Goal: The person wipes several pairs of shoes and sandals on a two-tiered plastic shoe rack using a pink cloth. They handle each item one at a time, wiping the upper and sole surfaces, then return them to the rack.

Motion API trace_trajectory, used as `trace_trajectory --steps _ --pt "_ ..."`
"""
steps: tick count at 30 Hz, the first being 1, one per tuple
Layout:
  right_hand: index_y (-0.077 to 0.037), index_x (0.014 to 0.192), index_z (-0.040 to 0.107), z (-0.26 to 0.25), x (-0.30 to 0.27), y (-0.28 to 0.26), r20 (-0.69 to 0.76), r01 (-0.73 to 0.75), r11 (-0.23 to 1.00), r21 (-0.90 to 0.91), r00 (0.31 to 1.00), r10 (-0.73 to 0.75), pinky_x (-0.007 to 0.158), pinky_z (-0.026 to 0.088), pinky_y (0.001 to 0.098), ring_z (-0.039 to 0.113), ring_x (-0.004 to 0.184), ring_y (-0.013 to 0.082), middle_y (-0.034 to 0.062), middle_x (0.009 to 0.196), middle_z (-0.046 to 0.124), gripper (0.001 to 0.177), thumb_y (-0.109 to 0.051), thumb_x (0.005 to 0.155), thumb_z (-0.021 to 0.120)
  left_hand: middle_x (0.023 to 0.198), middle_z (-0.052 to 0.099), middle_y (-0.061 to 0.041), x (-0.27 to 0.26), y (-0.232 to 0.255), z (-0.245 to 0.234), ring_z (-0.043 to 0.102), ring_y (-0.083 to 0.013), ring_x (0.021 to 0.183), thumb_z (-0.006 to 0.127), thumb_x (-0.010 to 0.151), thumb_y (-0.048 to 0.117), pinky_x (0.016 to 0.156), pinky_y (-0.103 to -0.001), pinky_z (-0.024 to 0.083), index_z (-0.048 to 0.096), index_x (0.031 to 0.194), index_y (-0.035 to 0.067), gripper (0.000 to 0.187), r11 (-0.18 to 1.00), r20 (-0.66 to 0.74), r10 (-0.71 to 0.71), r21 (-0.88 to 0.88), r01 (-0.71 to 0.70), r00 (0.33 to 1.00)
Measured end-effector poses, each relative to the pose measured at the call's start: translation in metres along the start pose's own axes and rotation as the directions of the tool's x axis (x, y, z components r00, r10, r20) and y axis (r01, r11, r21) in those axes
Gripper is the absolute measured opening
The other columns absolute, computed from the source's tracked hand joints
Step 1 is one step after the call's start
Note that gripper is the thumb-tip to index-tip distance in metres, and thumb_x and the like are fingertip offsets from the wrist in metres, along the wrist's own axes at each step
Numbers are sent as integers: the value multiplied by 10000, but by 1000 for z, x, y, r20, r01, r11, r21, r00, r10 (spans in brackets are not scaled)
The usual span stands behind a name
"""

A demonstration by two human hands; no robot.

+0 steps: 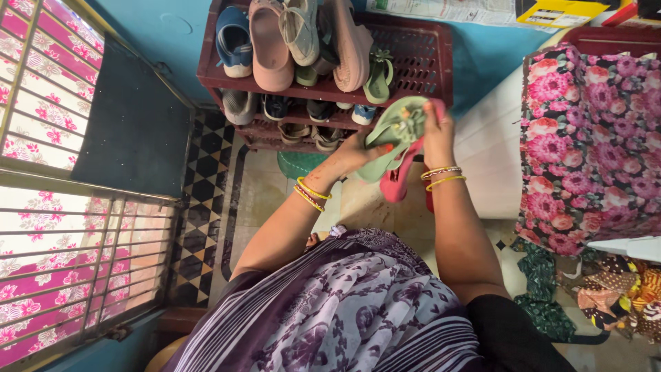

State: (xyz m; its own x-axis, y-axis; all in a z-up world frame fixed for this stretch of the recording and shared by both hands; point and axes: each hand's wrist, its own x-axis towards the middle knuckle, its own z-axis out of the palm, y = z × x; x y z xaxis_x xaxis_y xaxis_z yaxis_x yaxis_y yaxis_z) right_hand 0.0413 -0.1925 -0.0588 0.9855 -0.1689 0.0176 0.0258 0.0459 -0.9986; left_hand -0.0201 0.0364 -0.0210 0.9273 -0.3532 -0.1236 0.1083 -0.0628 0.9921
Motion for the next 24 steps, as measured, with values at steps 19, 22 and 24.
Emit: trace_trajectory --steps 19,22,24 --pt "-38 974 714 16 -32 8 92 -393 919 35 917 388 542 522 275 631 590 112 -1 720 657 558 -581 955 589 946 708 -112 1 -58 -37 663 -167 684 626 1000 198 524 -281 545 530 1313 -2 384 791 -196 -199 -610 39 960" --pt "29 1024 626 40 -60 13 278 -383 921 -77 879 388 561 428 348 556 644 181 64 797 591 508 -471 1083 692 1029 717 -88 22 -74 -19 674 -175 802 644 998 163 641 -320 570 560 1293 -29 361 744 -240 -206 -668 -7 949" --pt "0 1204 619 52 -71 16 347 -165 986 -36 923 167 819 471 322 599 942 147 53 1073 641 426 -375 1015 693 1102 706 -89 31 -81 -4 589 -163 867 674 1050 156 690 -299 467 602 1323 -52 352 827 -299 -141 -560 -54 944"
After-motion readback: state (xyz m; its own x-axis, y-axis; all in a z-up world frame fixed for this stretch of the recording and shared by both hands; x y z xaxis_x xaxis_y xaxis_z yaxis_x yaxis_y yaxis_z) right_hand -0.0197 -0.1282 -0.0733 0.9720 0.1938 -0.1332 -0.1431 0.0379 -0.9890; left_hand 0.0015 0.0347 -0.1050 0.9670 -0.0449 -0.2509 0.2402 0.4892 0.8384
